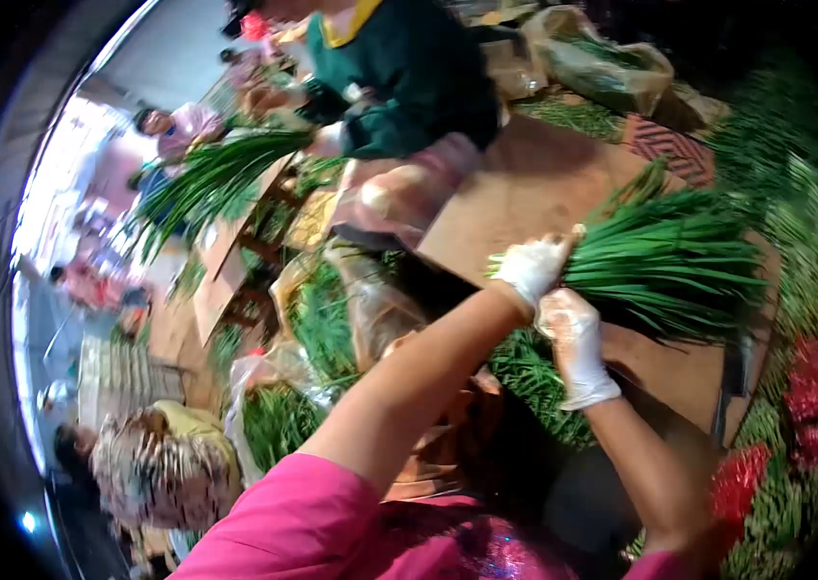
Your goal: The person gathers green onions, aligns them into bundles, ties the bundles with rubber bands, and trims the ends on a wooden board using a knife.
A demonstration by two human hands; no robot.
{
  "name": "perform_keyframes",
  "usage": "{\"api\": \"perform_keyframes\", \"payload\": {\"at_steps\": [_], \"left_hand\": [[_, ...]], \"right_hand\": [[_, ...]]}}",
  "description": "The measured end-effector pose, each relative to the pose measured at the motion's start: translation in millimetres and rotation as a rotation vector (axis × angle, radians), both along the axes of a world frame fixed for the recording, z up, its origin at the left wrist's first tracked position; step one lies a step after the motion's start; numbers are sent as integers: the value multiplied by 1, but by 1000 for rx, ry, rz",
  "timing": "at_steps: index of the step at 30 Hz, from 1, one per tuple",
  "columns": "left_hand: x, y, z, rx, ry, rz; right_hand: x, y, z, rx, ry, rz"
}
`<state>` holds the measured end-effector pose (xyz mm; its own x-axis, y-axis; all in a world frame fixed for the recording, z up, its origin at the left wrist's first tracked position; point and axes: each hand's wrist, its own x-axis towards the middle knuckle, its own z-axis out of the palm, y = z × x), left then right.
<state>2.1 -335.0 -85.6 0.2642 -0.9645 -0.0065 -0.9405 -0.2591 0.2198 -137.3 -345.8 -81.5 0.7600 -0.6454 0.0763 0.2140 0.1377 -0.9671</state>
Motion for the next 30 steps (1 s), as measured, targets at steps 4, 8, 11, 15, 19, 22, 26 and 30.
{"api": "perform_keyframes", "payload": {"at_steps": [4,8,11,15,19,22,26,30], "left_hand": [[-8,0,-2,4,-68,61],[-12,2,10,56,-34,13],[11,4,28,130,117,-158],[51,-16,63,402,611,-37],[65,-47,14,381,745,56],[37,-52,6,310,929,35],[-3,-15,-15,20,2016,544],[-73,30,3,-195,1960,317]], "right_hand": [[-4,4,-17,-150,-41,29],[-20,-8,-34,-237,193,143],[-64,-32,-3,-594,96,-51],[-122,-55,-34,271,194,-52],[-91,-55,-49,718,176,29],[-51,-65,-46,681,201,-146],[-44,-103,-14,440,146,-130],[-48,-140,79,-427,757,138]]}}
